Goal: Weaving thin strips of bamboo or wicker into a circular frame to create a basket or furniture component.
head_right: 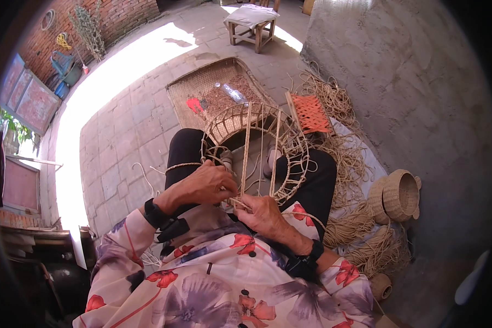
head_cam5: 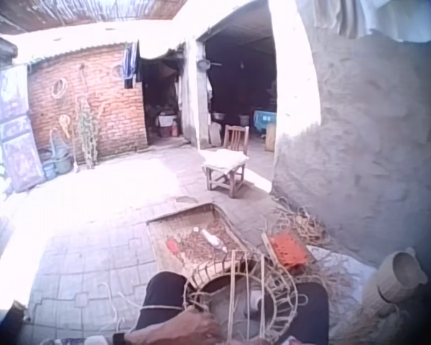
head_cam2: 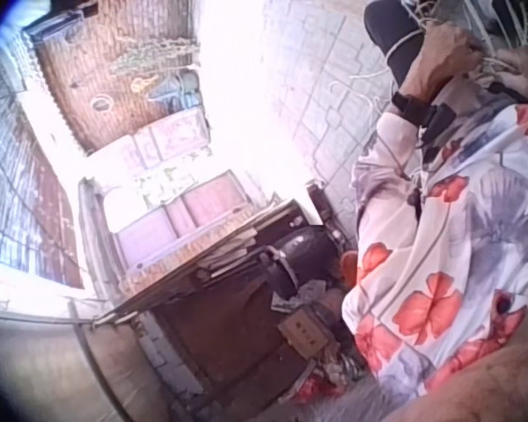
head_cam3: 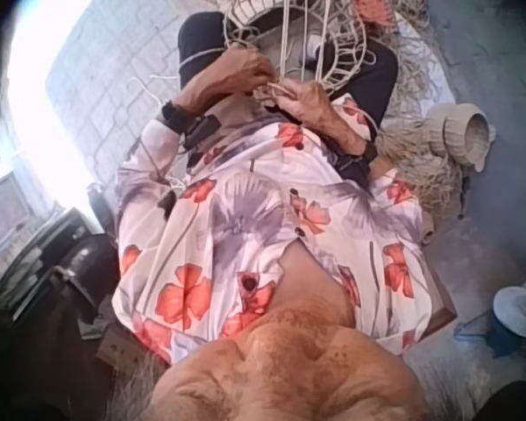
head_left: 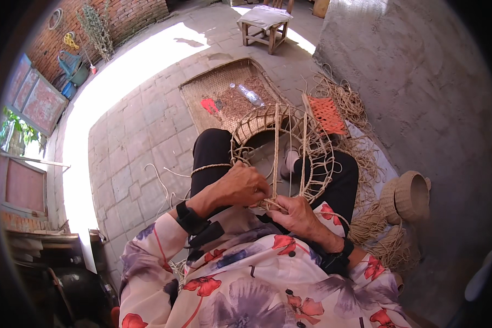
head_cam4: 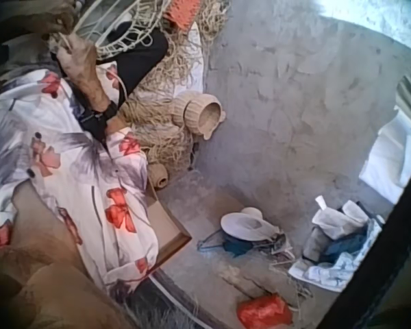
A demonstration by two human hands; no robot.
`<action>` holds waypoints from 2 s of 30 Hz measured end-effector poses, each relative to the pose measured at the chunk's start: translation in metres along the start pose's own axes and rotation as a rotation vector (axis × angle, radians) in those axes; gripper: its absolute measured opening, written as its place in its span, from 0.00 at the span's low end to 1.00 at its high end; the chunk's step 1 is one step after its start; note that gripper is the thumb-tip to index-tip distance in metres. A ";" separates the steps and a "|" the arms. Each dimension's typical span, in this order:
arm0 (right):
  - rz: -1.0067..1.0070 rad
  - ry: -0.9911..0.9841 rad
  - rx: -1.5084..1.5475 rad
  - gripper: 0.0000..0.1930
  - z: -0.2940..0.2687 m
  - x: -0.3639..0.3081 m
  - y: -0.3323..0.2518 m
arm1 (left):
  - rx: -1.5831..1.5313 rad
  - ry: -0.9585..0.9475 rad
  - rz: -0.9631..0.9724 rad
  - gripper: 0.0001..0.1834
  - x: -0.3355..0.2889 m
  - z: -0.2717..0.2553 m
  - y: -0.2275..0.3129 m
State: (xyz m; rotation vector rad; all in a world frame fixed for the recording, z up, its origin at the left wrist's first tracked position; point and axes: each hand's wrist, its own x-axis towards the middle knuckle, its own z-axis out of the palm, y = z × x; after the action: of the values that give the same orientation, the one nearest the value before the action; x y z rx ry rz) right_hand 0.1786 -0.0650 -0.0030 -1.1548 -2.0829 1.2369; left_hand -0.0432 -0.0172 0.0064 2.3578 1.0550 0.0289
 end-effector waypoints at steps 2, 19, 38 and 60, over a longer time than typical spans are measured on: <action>0.003 0.000 0.003 0.12 0.000 -0.001 0.001 | 0.005 -0.012 -0.017 0.09 0.000 -0.001 0.001; 0.096 0.088 0.084 0.10 -0.016 -0.008 0.008 | -0.155 0.081 0.084 0.08 0.006 0.010 -0.007; -0.005 0.135 -0.152 0.10 0.003 0.018 0.003 | -0.264 0.496 0.223 0.08 -0.010 0.003 0.025; -0.255 0.173 -0.257 0.07 -0.033 -0.004 -0.002 | 0.026 0.487 0.136 0.09 -0.011 0.036 0.013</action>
State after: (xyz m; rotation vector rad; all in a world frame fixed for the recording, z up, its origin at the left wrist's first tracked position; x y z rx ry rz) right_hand 0.2032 -0.0527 0.0151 -1.0200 -2.2173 0.7435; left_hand -0.0329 -0.0489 -0.0156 2.5049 1.1074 0.6726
